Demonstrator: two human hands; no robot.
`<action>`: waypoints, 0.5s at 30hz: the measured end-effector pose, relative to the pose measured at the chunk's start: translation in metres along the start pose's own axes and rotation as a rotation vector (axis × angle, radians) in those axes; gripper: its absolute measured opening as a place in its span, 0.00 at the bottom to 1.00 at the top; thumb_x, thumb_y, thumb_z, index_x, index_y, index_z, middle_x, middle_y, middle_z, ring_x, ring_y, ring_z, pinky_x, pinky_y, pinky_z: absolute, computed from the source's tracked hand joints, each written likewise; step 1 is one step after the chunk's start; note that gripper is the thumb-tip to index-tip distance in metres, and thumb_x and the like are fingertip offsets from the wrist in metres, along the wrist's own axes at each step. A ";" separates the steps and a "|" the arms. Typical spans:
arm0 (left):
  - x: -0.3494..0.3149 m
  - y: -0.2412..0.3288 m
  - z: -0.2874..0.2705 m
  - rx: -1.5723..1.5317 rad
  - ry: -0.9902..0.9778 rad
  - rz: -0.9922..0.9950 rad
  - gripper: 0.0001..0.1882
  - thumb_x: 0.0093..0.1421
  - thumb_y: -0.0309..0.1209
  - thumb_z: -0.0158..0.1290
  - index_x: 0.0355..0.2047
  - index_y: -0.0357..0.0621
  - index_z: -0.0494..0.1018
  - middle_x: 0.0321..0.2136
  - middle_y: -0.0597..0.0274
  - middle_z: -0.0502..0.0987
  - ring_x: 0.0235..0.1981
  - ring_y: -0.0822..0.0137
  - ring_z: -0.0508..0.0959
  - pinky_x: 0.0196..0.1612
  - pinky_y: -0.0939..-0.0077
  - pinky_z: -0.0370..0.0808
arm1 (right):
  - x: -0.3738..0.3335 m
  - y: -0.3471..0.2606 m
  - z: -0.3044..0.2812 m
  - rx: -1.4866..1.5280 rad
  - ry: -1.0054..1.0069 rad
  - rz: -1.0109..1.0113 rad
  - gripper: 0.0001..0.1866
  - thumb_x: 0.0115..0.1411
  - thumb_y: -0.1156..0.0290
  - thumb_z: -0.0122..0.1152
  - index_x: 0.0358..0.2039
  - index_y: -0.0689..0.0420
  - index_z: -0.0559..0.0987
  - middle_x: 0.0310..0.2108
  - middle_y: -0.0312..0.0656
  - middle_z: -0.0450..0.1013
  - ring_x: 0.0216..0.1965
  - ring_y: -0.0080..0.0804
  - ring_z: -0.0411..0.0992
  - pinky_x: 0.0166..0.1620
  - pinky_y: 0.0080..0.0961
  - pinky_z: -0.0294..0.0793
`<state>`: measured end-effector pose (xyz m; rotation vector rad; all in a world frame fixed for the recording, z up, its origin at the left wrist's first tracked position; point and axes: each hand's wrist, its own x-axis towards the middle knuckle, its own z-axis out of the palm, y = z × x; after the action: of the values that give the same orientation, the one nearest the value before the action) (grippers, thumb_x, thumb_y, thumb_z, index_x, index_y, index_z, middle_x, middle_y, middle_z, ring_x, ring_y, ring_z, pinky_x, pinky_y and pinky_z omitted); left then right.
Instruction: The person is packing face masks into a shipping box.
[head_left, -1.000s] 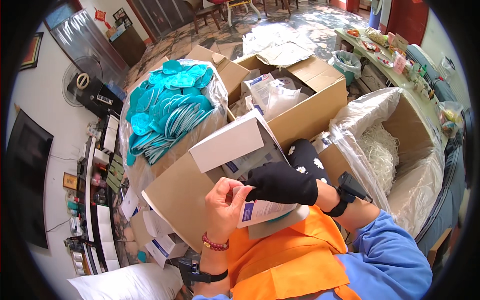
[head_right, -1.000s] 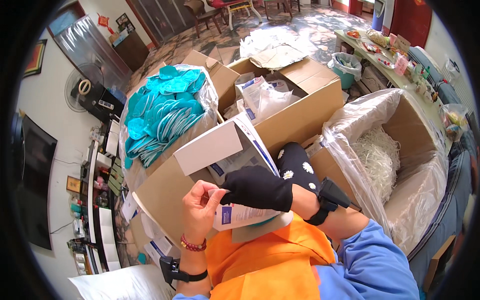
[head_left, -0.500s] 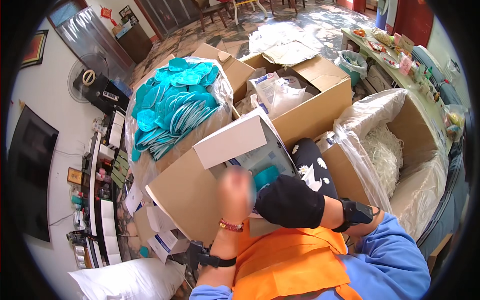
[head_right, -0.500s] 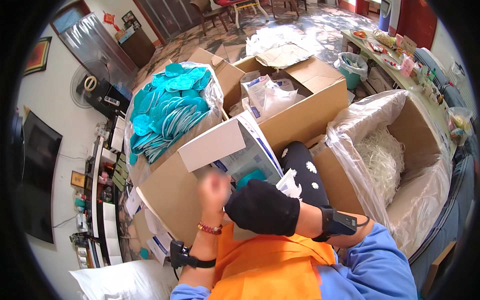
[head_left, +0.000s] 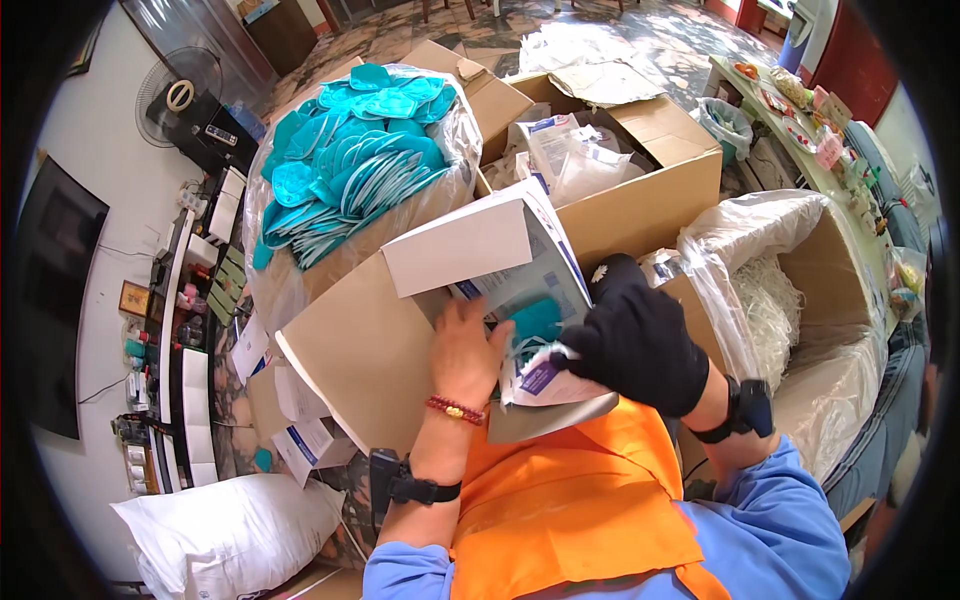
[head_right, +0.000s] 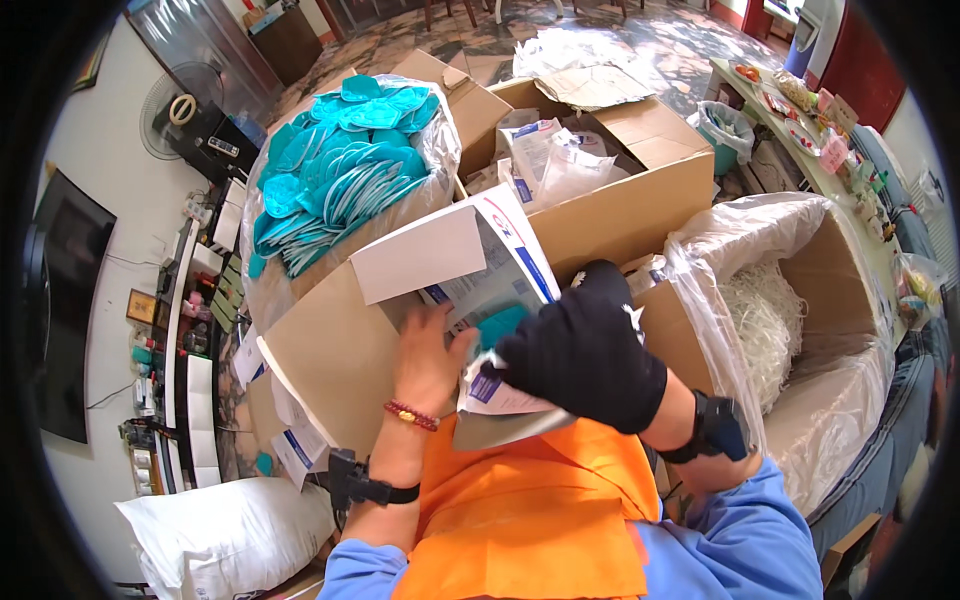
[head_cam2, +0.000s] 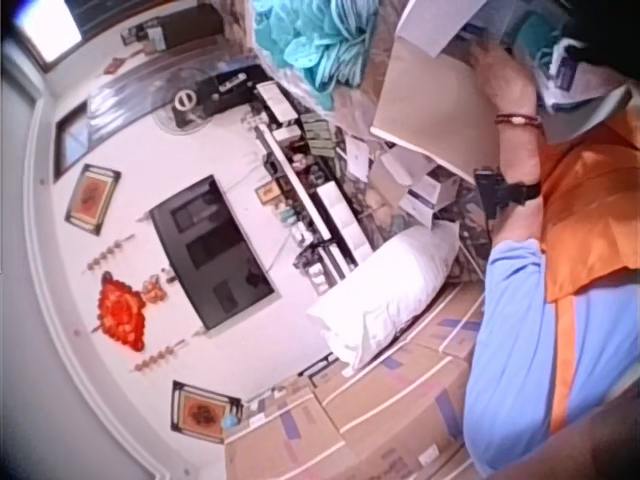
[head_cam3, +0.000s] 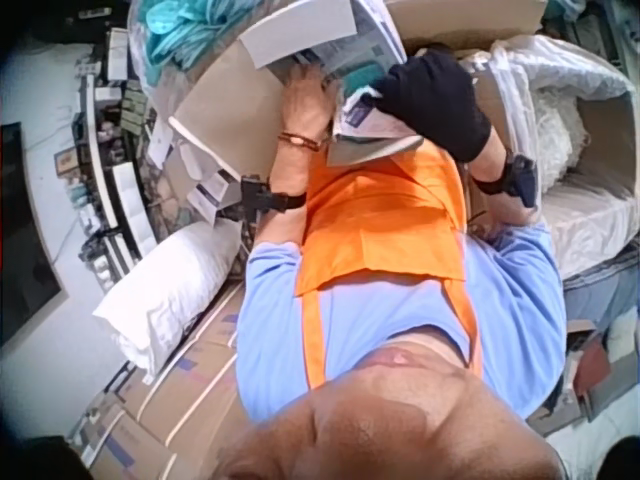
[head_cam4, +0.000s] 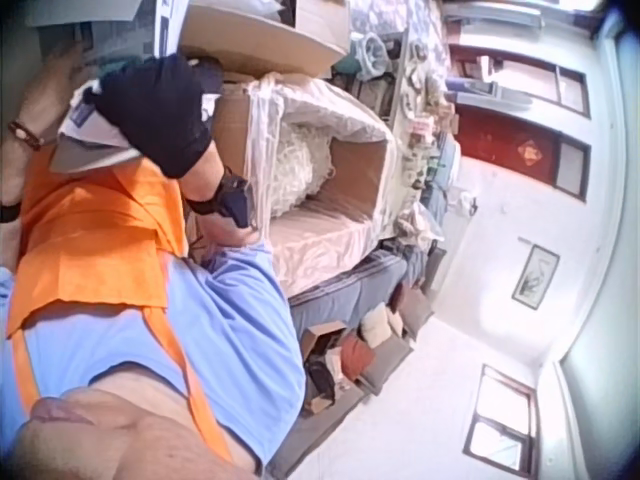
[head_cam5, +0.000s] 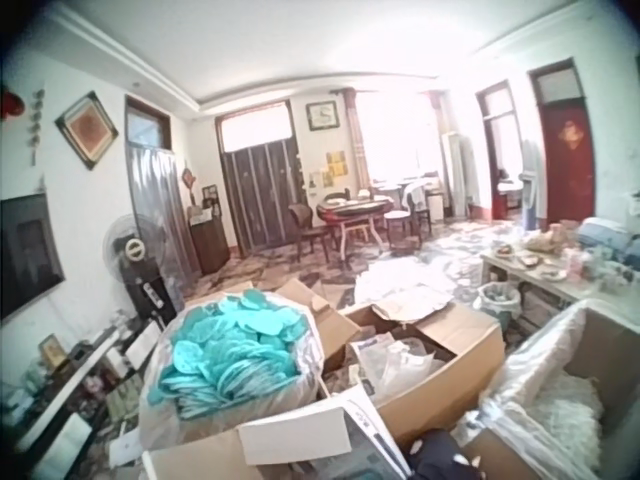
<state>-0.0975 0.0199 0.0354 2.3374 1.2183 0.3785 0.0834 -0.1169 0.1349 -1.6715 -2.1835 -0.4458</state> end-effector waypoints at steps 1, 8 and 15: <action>0.001 0.007 -0.011 0.038 0.226 0.188 0.16 0.58 0.35 0.60 0.43 0.40 0.75 0.43 0.49 0.77 0.35 0.45 0.79 0.42 0.52 0.77 | 0.001 0.005 0.006 -0.006 0.096 0.021 0.12 0.45 0.57 0.72 0.25 0.45 0.77 0.21 0.35 0.65 0.26 0.39 0.68 0.28 0.34 0.67; -0.024 0.037 -0.054 -0.796 -0.211 0.203 0.07 0.59 0.20 0.59 0.39 0.37 0.76 0.32 0.65 0.81 0.36 0.77 0.80 0.44 0.82 0.77 | 0.005 0.017 0.025 0.083 0.126 0.131 0.11 0.45 0.55 0.71 0.22 0.45 0.79 0.19 0.34 0.66 0.25 0.34 0.69 0.29 0.32 0.67; -0.033 0.037 -0.033 -1.017 -0.201 0.067 0.10 0.59 0.21 0.58 0.42 0.39 0.75 0.33 0.66 0.79 0.35 0.76 0.79 0.42 0.80 0.77 | 0.011 0.017 0.025 0.017 0.174 0.103 0.16 0.46 0.54 0.70 0.14 0.48 0.75 0.16 0.35 0.67 0.22 0.34 0.68 0.28 0.31 0.65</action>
<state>-0.1049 -0.0162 0.0819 1.4780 0.6081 0.5921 0.0948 -0.0917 0.1181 -1.6610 -1.9629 -0.5215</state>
